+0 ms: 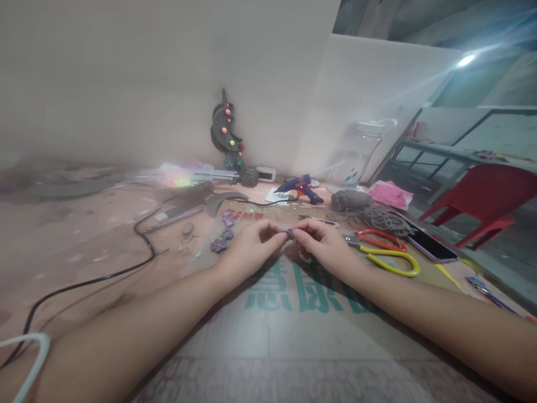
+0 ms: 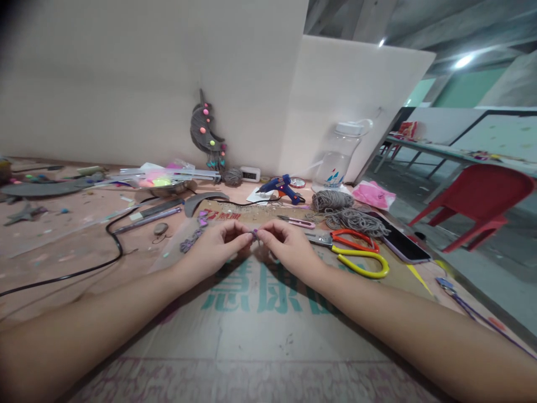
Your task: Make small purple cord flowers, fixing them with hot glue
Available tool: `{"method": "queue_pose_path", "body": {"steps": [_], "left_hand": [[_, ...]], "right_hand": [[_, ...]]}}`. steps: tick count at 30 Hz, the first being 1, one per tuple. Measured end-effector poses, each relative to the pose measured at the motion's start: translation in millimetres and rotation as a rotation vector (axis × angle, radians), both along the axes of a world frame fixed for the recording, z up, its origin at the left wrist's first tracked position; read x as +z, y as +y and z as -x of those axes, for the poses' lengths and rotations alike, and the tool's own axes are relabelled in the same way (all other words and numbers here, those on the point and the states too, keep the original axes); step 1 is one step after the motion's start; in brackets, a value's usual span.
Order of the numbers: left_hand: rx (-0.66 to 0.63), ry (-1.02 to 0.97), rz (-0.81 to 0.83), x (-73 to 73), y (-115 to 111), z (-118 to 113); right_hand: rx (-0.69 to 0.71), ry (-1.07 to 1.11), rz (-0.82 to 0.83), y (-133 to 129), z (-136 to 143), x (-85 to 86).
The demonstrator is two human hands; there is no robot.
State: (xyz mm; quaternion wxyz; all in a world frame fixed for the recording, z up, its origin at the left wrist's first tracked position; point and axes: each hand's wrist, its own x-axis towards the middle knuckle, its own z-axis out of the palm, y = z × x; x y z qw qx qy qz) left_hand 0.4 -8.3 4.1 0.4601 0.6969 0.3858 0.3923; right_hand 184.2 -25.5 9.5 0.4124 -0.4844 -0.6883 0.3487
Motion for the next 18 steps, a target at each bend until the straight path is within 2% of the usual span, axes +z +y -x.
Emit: {"method": "queue_pose_path", "body": {"steps": [6,12,18], "left_hand": [[-0.064,-0.047,0.031,-4.3,1.6,0.6],[-0.028,0.014,0.012,-2.3,0.1,0.1],[0.006,0.029,-0.006,-1.0,0.8,-0.9]], "right_hand": [[-0.031,-0.042,-0.019,-0.2,0.5,-0.3],[-0.024,-0.068,-0.033,-2.1,1.3,2.4],[0.008,0.023,0.009,1.6,-0.7,-2.5]]}}
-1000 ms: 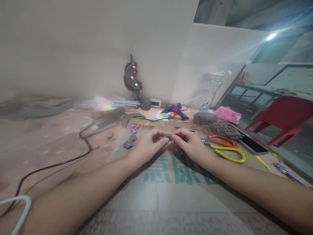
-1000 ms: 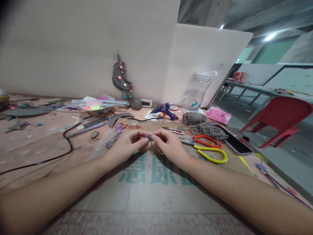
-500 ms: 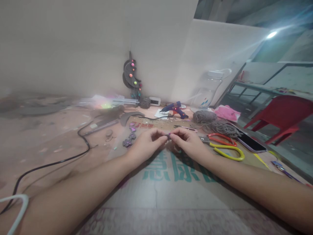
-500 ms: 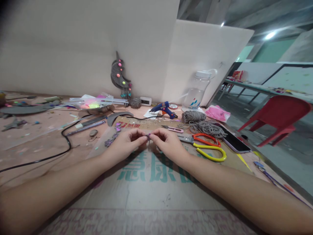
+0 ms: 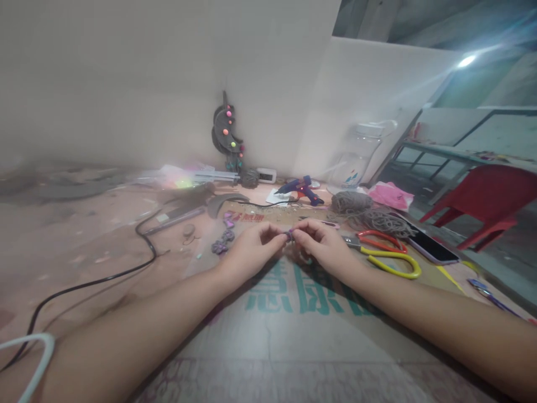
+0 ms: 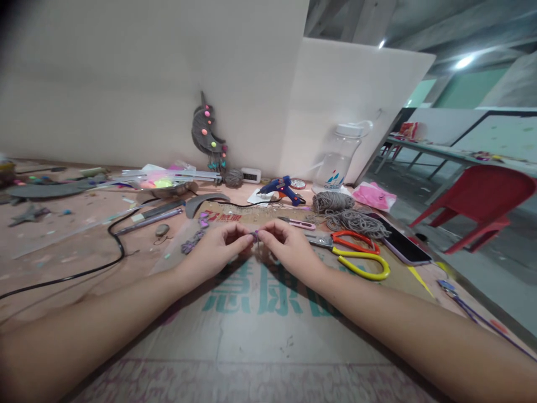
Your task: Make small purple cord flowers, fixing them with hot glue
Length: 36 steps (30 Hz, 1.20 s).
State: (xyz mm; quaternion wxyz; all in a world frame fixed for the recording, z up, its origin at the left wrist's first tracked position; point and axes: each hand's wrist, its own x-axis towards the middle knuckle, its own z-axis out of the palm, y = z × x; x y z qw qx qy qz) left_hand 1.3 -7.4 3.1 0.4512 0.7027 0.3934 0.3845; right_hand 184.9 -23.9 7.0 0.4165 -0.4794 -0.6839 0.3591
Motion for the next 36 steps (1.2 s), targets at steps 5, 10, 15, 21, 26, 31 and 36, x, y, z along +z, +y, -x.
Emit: {"method": "queue_pose_path", "body": {"steps": [5,10,15,21,26,31,36], "left_hand": [[-0.021,-0.045,0.007,-4.8,1.8,-0.6],[-0.022,-0.031,0.009,-4.8,1.5,-0.7],[0.01,-0.045,0.012,-4.7,2.3,-0.8],[-0.024,-0.064,0.027,-5.1,2.2,-0.8],[-0.023,-0.047,0.027,-5.3,1.9,-0.4],[0.015,-0.071,0.008,-6.8,3.0,-0.3],[0.041,-0.087,-0.01,-4.5,2.4,-0.7]], "right_hand": [[-0.026,-0.033,0.006,0.7,0.4,-1.8],[0.013,-0.018,0.027,-0.9,2.1,1.4],[0.0,-0.013,-0.009,0.7,0.9,0.4],[-0.005,-0.032,-0.005,1.9,-0.6,-4.3],[0.001,-0.044,-0.02,0.5,0.0,-2.5],[0.006,0.004,0.005,1.6,0.6,0.0],[0.019,-0.104,-0.003,2.4,-0.3,-0.7]]}}
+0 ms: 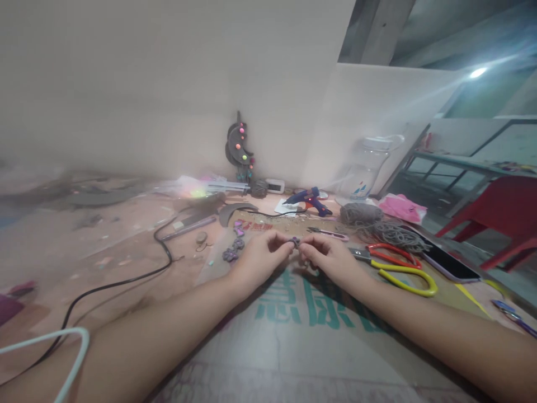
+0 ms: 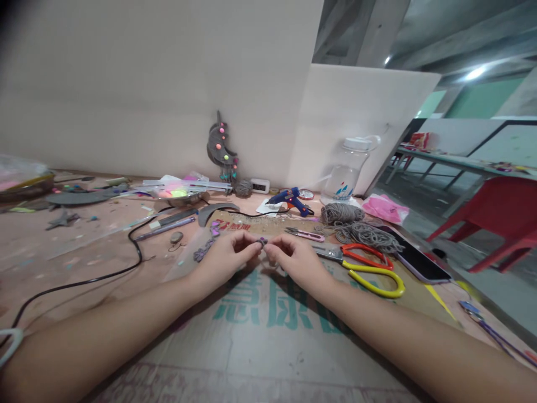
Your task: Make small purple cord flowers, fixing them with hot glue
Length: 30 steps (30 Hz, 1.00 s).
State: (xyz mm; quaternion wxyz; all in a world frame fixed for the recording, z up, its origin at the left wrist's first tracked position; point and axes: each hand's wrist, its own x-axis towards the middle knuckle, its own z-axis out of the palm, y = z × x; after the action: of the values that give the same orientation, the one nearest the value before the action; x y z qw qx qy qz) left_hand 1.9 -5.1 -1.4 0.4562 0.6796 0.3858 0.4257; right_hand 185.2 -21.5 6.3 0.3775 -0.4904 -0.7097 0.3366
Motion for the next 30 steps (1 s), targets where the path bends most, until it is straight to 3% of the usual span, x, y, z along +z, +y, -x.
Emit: {"method": "queue_pose_path", "body": {"steps": [8,15,20,30], "left_hand": [[-0.002,-0.003,0.023,1.1,-2.2,-0.5],[-0.023,-0.01,0.026,-3.0,0.5,0.1],[-0.015,0.009,0.023,-2.7,1.3,-0.4],[-0.057,0.091,0.006,3.0,-0.8,1.0]], "right_hand": [[-0.078,0.044,-0.014,0.6,-2.3,-3.5],[-0.148,-0.087,-0.201,3.9,-7.2,-5.2],[-0.182,-0.065,-0.147,1.2,-4.8,0.1],[-0.079,-0.03,-0.065,-1.6,-0.1,1.9]]}}
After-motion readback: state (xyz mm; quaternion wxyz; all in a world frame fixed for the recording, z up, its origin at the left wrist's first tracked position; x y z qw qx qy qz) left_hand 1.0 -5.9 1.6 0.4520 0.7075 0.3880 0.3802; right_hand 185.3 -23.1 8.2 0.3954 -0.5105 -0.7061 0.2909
